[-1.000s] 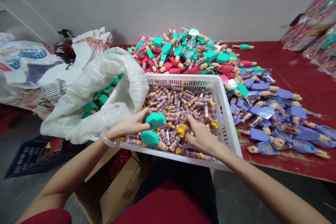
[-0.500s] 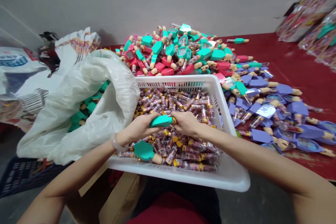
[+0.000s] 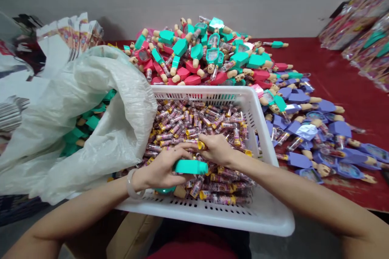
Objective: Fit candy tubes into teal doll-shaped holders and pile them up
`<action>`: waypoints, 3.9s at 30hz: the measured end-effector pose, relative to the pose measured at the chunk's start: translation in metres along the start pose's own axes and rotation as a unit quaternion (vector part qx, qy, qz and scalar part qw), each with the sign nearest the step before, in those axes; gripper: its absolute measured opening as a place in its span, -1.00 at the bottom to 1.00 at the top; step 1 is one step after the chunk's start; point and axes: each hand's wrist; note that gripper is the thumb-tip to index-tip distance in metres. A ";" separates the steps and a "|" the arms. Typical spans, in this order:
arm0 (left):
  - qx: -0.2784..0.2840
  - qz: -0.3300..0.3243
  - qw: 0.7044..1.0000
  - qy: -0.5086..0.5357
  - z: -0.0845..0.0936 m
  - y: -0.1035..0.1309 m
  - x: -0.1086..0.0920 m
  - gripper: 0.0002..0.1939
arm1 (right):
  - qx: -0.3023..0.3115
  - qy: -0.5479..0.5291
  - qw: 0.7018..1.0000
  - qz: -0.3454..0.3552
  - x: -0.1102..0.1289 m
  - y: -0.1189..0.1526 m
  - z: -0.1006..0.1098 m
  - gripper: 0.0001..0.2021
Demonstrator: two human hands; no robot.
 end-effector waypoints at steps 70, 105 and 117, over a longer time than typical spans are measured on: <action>0.082 0.279 0.896 0.336 0.009 -0.002 -0.005 -0.62 | 0.058 0.241 0.965 0.085 0.016 0.009 0.011 -0.80; 0.155 0.213 0.964 -0.045 -0.005 0.008 -0.001 -0.58 | 0.333 0.136 0.928 -0.102 0.038 0.019 0.000 -0.77; 0.097 0.148 0.932 -0.317 -0.017 0.003 0.002 -0.70 | 0.336 0.118 0.924 -0.140 0.025 -0.007 0.014 -0.79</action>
Point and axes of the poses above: each hand's wrist, its own y-axis away from the middle knuckle, its own z-axis out of the back of the hand, x = y × z, and after that the axes turned 12 degrees about x, right-handed
